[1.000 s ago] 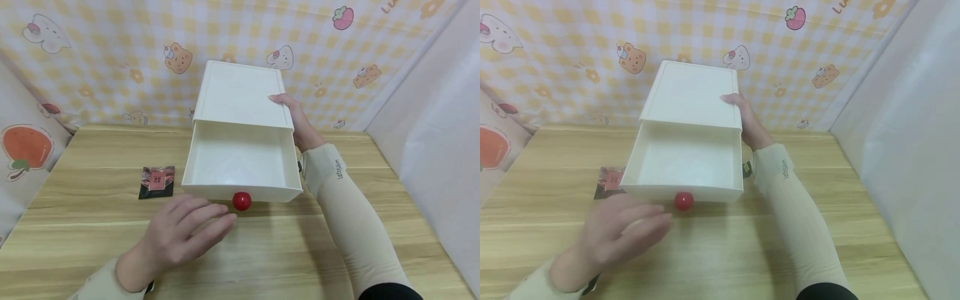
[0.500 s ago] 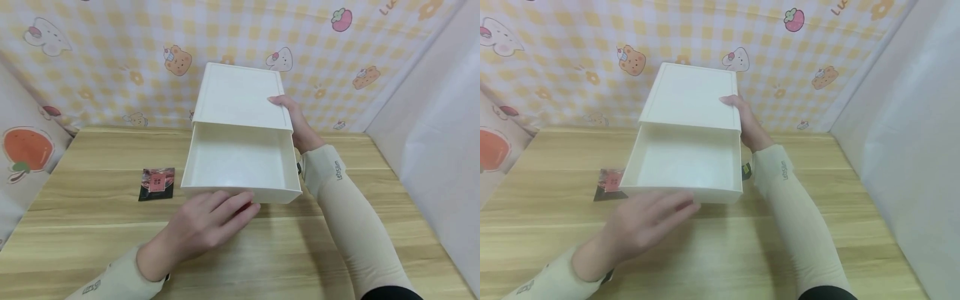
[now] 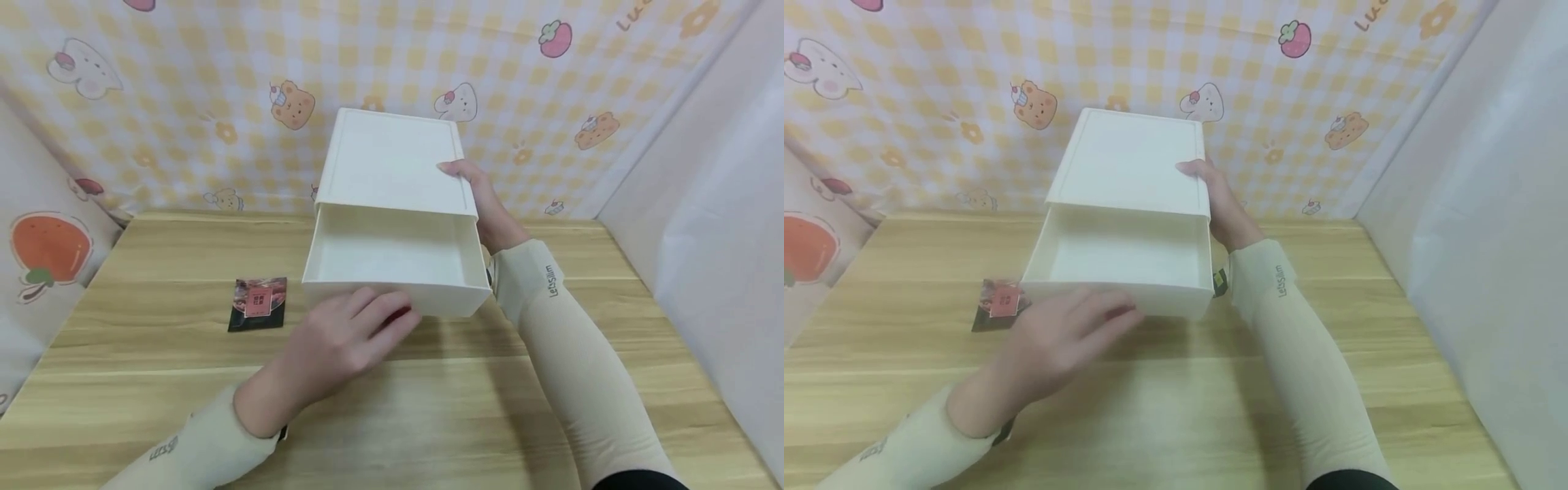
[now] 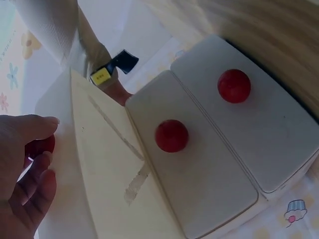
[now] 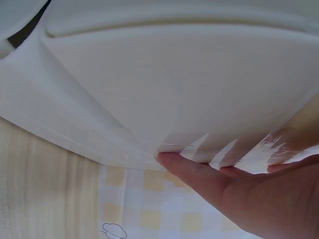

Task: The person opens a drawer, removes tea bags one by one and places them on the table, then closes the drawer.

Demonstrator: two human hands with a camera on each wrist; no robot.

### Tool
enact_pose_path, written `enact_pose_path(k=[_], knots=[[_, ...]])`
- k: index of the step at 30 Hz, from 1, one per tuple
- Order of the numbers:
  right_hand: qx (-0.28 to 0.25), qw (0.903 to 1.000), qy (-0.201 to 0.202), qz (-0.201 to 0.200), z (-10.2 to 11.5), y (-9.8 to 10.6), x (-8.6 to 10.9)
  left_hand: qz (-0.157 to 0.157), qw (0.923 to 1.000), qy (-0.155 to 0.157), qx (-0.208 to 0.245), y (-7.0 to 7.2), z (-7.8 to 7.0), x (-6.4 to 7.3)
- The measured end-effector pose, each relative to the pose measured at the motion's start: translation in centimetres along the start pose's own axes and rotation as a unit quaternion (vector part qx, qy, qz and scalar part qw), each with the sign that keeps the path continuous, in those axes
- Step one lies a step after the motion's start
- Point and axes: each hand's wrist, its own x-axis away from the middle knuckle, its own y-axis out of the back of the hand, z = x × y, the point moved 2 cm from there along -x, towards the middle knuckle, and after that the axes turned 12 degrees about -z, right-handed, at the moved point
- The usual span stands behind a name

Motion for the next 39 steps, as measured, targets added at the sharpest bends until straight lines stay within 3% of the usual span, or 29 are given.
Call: enact_pose_path(k=[7, 12, 16, 24, 32, 39], knots=[[-0.004, 0.9998, 0.017, 0.005, -0.1, 0.0, -0.1, 0.035, 0.9969, 0.065, 0.028, -1.3, 1.6, 0.1], [-0.004, 0.9998, 0.016, -0.007, -0.1, 0.1, -0.1, 0.034, 0.9907, 0.122, 0.05, -2.5, 2.8, 0.1], [0.004, 0.9997, 0.023, -0.012, -0.1, 0.1, -0.3, 0.039, 0.9873, 0.147, 0.046, -3.3, 3.4, -0.2], [0.036, 0.9988, 0.031, -0.017, -0.1, 0.3, -0.3, 0.047, 0.9856, 0.159, 0.034, -4.4, 4.1, -0.6], [0.004, 0.9984, 0.054, -0.018, -0.1, 0.0, -0.4, 0.047, 0.983, 0.175, 0.027, -5.2, 4.8, -0.8], [0.01, 0.9987, 0.047, -0.017, -0.1, 0.1, -0.4, 0.032, 0.9859, 0.164, 0.014, -6.0, 5.6, -0.7]])
